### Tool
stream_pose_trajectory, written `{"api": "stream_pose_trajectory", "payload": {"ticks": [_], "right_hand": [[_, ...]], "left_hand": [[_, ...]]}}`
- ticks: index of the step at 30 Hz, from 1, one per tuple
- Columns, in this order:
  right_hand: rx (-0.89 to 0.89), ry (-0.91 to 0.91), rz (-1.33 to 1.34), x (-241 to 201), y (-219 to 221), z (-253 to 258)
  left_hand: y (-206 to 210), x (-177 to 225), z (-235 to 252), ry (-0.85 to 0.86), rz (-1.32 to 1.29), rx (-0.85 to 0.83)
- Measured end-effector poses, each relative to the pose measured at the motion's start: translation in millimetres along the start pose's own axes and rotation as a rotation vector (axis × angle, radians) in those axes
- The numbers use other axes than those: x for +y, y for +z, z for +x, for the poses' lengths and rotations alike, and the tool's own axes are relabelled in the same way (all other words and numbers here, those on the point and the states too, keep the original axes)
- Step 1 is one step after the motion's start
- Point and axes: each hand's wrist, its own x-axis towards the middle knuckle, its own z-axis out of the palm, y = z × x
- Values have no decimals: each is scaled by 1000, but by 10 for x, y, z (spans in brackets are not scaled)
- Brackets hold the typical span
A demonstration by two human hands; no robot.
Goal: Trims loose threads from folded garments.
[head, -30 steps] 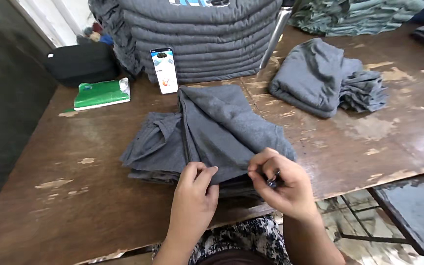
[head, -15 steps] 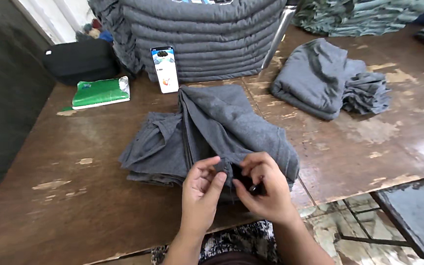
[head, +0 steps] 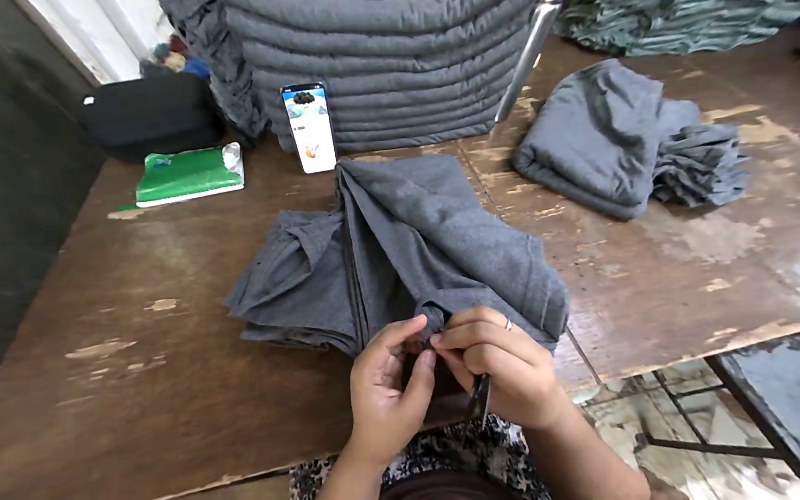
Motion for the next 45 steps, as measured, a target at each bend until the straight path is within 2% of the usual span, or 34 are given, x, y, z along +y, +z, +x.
{"api": "stream_pose_trajectory", "payload": {"ticks": [6,11,14,18,23,28,31,38,45], "right_hand": [[-8,62,9,-92,-85,-25],[16,53,-19,-192,-16,-48],[40,41,-27,-236,34,-53],[84,129,6,-248,29,-71],[-139,396,-170,-138,-92,-153],[-216,398,-282,-128,-74,-201],[-198,396,-330,-139,-39,-218],[-160,413,-359,-199,42,-189],[-208,417,-384,-224,62,-144]], "left_hand": [[74,-91,-47,118,262,-7],[134,-143,-40,242,419,82],[158,-151,-36,252,462,113],[135,-96,-24,140,334,132],[82,81,25,-138,57,217],[35,131,40,-291,-181,200],[26,138,36,-291,-229,193],[55,86,-3,-147,-198,129],[64,87,-3,-122,-169,134]]}}
